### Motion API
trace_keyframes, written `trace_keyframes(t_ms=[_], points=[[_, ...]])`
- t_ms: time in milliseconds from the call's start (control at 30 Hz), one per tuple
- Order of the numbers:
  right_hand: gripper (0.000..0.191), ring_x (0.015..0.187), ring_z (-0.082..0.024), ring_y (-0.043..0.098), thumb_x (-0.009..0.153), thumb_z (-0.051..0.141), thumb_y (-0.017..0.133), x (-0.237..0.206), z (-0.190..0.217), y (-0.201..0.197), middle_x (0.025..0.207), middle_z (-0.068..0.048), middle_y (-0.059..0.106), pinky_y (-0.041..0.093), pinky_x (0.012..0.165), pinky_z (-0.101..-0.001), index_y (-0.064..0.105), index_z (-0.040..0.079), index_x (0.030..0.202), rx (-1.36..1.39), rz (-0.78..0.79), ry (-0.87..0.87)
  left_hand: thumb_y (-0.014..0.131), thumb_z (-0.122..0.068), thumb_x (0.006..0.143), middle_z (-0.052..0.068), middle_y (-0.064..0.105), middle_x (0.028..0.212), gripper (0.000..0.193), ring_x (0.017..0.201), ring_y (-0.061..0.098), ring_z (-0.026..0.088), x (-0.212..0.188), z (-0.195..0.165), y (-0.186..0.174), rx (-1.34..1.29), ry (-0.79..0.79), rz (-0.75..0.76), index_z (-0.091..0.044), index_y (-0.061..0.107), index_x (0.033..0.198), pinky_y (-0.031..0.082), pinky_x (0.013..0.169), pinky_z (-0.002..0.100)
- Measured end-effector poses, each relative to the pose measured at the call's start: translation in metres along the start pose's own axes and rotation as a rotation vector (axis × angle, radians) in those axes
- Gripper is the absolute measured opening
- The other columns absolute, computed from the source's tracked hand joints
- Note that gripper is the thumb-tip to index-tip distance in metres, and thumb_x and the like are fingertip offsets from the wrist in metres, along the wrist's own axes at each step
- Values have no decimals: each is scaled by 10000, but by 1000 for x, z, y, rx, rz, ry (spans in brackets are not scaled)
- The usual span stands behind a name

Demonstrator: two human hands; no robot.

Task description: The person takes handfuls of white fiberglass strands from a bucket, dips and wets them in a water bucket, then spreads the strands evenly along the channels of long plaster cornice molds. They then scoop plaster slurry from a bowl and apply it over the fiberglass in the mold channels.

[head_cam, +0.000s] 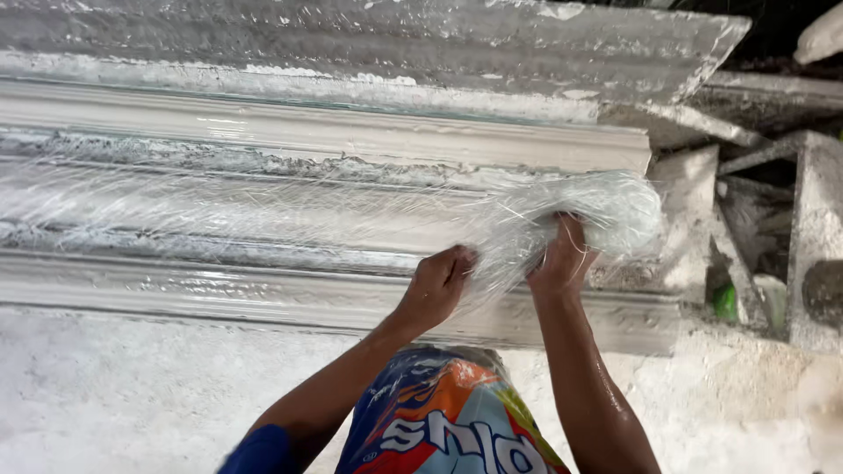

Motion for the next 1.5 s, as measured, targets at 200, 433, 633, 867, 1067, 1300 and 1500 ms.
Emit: trace_keyframes(t_ms=[200, 433, 633, 867, 1067, 1300, 1500], points=[[140, 807, -177, 554, 1016, 221, 508, 129, 62, -67, 859, -26, 556, 563, 781, -361, 558, 165, 898, 26, 186, -304, 486, -179, 1058, 210, 733, 1089, 271, 1039, 688, 368, 15, 27, -35, 416, -116, -135, -43, 711, 1122, 544, 927, 457], [259, 660, -145, 333, 1047, 265, 588, 94, 20, -76, 838, -3, 532, 300, 546, -250, 524, 165, 817, 3, 117, -38, 461, -332, 1121, 324, 469, 1490, 511, 1431, 402, 438, 16, -22, 28, 509, 2, -193, 53, 456, 1456, 307, 1194, 501], [150, 919, -172, 591, 1069, 105, 511, 90, 66, -71, 946, -41, 597, 558, 1052, -391, 624, 132, 974, -201, 320, -544, 525, -130, 1022, 188, 764, 989, 187, 895, 763, 330, 27, -33, 88, 89, 98, -67, 4, 653, 1045, 615, 792, 434], [119, 1037, -231, 538, 948, 296, 542, 170, 154, -155, 1065, -76, 585, 483, 954, -470, 589, 189, 976, -307, 4, -446, 444, -253, 1106, 289, 637, 1234, 332, 1188, 596, 423, 55, 10, 38, 841, -189, 48, 36, 568, 1214, 491, 993, 541], [225, 1190, -268, 497, 849, 216, 550, 63, 54, -106, 1269, -145, 562, 460, 1058, -453, 580, 92, 1035, -628, 156, -470, 536, -215, 1064, 247, 704, 1140, 352, 1040, 727, 367, 22, -48, 121, -109, 102, 146, 24, 539, 1323, 586, 903, 447], [172, 1072, -249, 578, 905, 262, 580, 162, 172, -176, 1063, -91, 606, 580, 928, -426, 568, 105, 975, -147, -157, -426, 529, -142, 1058, 178, 743, 1007, 186, 874, 724, 377, 67, -23, 132, 386, 194, 75, -32, 644, 1156, 569, 738, 465], [167, 986, -161, 504, 1018, 338, 499, 156, 195, -186, 946, -7, 482, 498, 914, -412, 500, 181, 960, -295, 2, -531, 588, -311, 976, 236, 664, 1141, 429, 1149, 629, 440, 86, -50, 150, 928, 129, -30, 53, 596, 1203, 546, 807, 605]])
Point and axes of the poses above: each hand's wrist, its own x-axis towards the middle knuckle, its own y-axis out of the palm, z = x × y, the point moved 5 cm from there along x, towards the middle knuckle
